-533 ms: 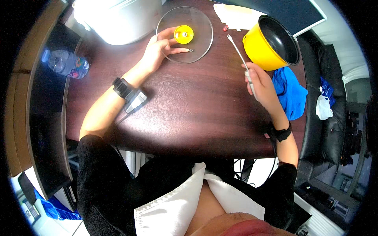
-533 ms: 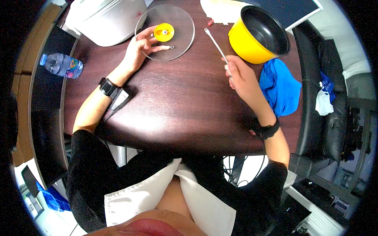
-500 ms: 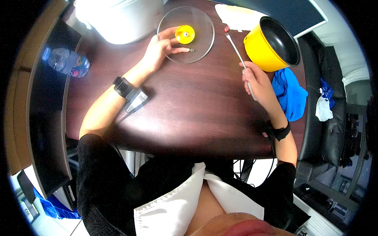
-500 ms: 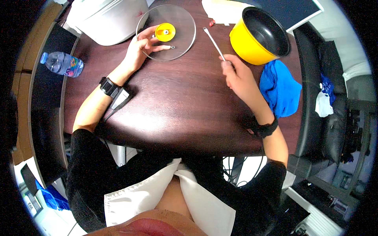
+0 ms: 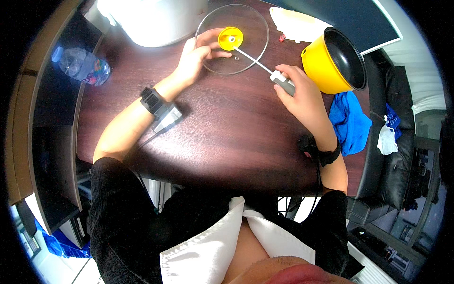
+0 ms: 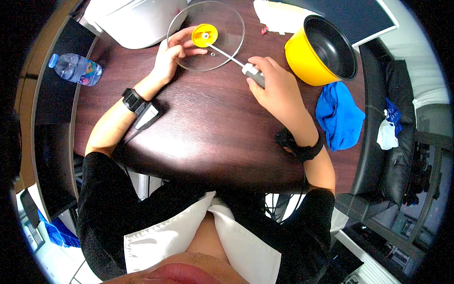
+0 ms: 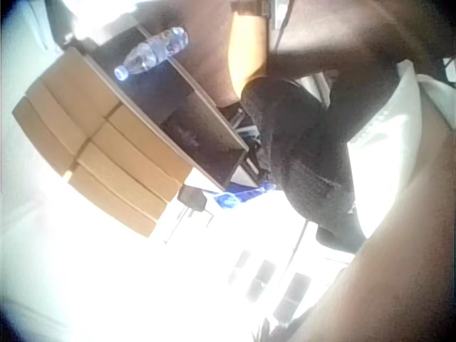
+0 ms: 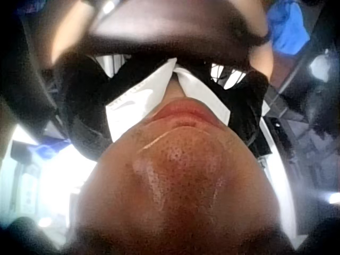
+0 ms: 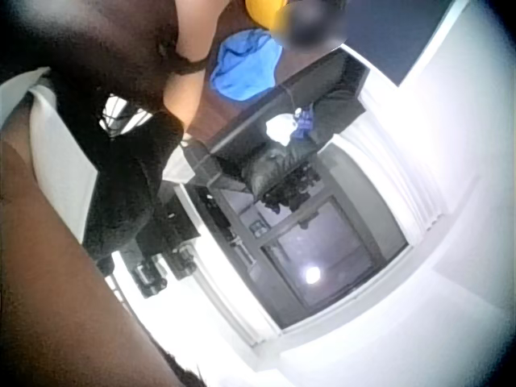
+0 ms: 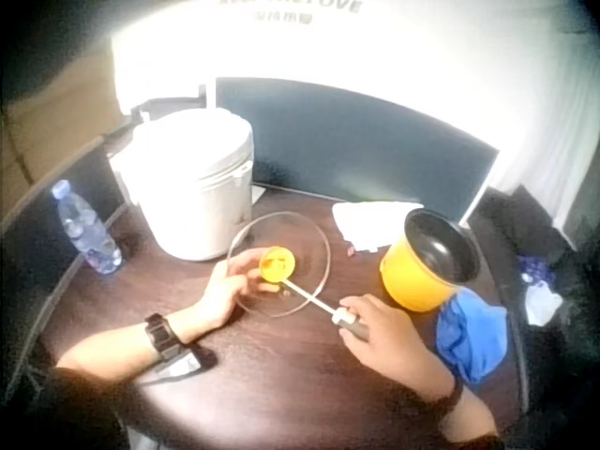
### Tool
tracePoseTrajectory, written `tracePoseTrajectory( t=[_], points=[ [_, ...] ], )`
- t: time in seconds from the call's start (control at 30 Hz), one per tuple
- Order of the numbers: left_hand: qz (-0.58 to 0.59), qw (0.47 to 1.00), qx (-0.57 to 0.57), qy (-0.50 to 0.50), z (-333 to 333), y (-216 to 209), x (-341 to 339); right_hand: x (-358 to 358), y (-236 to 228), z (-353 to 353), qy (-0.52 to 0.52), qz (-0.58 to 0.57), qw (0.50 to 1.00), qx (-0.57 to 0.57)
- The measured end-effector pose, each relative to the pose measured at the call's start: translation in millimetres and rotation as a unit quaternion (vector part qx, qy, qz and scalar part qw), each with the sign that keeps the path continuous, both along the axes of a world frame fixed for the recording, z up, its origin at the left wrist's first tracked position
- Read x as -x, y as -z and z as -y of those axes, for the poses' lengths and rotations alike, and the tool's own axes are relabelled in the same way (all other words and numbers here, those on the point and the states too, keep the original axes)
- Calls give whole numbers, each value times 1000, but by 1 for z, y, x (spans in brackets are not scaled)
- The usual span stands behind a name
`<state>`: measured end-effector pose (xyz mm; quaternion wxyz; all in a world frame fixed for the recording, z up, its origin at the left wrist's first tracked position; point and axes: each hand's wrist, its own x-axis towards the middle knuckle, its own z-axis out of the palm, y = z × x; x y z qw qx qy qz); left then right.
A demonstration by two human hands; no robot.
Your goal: The person wipes a yellow plastic lid with a blue cloth, then uses a screwdriver to tighten a screw on a glass lid. The person then wipes the inside of a yellow pot with the cloth.
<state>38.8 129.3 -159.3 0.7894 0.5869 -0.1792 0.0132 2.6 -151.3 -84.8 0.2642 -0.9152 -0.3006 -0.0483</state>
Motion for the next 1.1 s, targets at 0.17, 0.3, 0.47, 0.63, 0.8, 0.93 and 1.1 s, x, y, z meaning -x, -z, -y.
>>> tracePoseTrajectory(
  t=[0.17,0.3,0.47,0.63,0.8,0.93,1.1],
  points=[
    [31,999,-16,-26,2,-3,5,-2,6,1,8,29,999,-25],
    [27,999,-36,-29,2,-4,5,0,6,-3,7,58,998,-36],
    [61,997,-39,-29,1,0,3,0,4,-4,8,76,997,-26],
    [61,996,-53,-38,-1,3,2,1,3,-4,11,102,995,-4],
    [56,997,-50,-36,-1,3,3,1,2,-3,18,119,993,12],
    [60,996,-58,-37,-2,3,3,3,0,-6,25,142,989,36],
    [79,995,-59,-33,0,2,4,8,-5,-8,9,145,988,44]
  ],
)
